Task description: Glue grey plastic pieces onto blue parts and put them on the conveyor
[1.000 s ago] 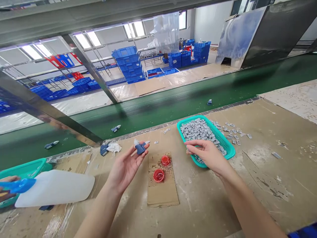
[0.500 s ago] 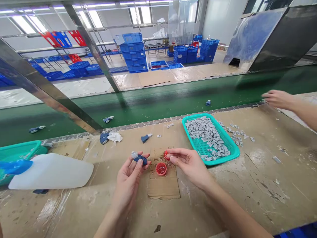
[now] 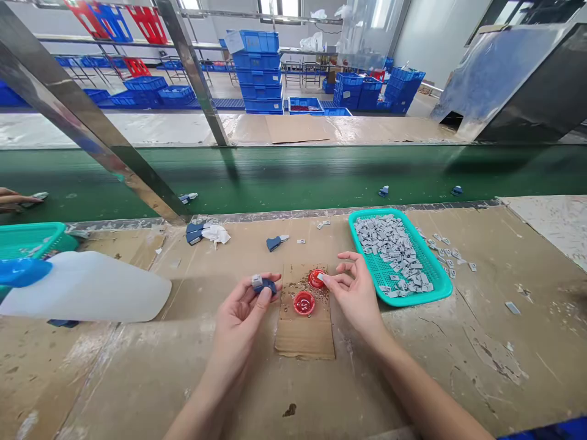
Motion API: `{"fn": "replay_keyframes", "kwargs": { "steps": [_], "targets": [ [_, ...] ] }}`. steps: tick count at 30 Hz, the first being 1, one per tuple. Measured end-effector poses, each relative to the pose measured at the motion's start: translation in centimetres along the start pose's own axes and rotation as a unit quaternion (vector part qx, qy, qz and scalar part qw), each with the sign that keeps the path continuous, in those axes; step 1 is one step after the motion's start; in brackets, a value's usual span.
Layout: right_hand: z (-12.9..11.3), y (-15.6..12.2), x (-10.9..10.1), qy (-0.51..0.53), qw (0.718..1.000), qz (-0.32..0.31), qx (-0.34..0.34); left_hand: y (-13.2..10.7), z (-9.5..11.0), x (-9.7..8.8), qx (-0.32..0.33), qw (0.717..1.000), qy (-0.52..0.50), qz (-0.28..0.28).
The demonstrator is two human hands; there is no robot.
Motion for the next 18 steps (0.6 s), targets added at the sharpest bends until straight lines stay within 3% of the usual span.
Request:
{"fn": "replay_keyframes", "kwargs": {
  "steps": [5, 9, 18],
  "targets": [
    [0.4, 0.3, -0.2, -0.006, 1.0, 0.005, 0.017, 0.1, -0.5, -0.6, 0.041, 0.998, 0.039, 0.024],
    [-0.3, 0.2, -0.3, 0.053, 0.997, -0.015, 0.046, -0.1, -0.5, -0.5, 0.025, 0.999, 0.016, 0.039],
    [-3.0, -2.1, 0.9, 0.188, 0.969, -0.147, 0.058, -0.7, 0.1, 1.9, -0.003, 0.999, 0.002, 0.036]
  ]
}}
Point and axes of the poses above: each hand's wrist, its own y-axis towards the middle knuckle, its own x-axis out of the palm, z = x × y, the point moved 4 cm from there along y, towards the middle knuckle, and after that the axes turned 6 degrees about -y, right-handed, at the moved point
